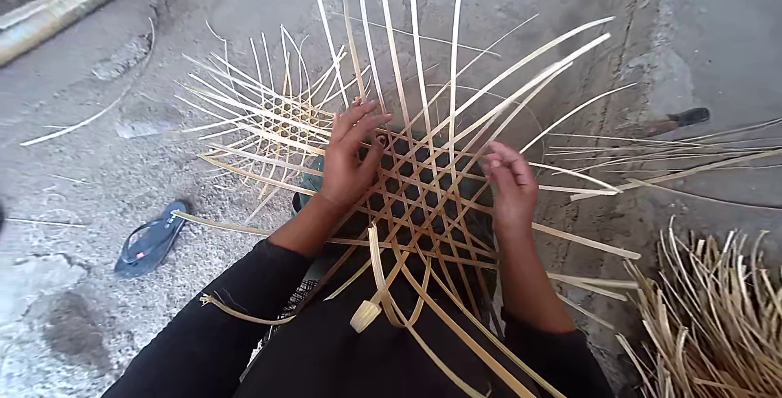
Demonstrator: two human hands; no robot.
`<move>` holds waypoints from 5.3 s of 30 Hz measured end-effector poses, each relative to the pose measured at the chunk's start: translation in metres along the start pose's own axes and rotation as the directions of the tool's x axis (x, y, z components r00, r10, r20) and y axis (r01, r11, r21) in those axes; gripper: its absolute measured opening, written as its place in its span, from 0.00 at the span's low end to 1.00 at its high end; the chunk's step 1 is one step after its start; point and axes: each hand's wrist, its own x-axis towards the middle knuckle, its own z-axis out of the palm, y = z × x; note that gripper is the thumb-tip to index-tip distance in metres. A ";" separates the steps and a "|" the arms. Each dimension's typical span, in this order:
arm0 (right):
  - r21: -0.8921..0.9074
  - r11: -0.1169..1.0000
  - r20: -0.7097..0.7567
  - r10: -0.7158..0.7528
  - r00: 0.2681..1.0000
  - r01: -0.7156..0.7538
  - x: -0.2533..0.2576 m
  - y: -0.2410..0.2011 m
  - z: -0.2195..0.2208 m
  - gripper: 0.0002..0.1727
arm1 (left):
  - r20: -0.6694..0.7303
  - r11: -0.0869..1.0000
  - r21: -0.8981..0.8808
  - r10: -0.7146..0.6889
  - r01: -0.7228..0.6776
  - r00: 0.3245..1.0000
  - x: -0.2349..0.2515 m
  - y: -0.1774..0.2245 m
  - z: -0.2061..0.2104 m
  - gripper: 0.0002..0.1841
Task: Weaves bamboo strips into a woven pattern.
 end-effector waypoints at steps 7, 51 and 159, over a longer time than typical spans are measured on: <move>-0.503 0.863 0.122 0.022 0.992 0.042 -0.036 -0.013 0.025 0.20 | 0.178 0.906 0.421 -0.028 -0.050 0.984 -0.031 0.025 0.005 0.22; -0.766 0.584 0.124 -0.276 0.953 0.269 -0.057 0.023 0.039 0.27 | 0.056 0.826 0.561 -0.095 0.048 0.994 -0.092 0.018 0.019 0.22; -0.606 0.744 0.605 0.200 0.771 0.283 -0.001 -0.033 -0.060 0.05 | 0.448 0.890 0.430 -0.066 -0.150 0.891 -0.084 0.028 -0.010 0.33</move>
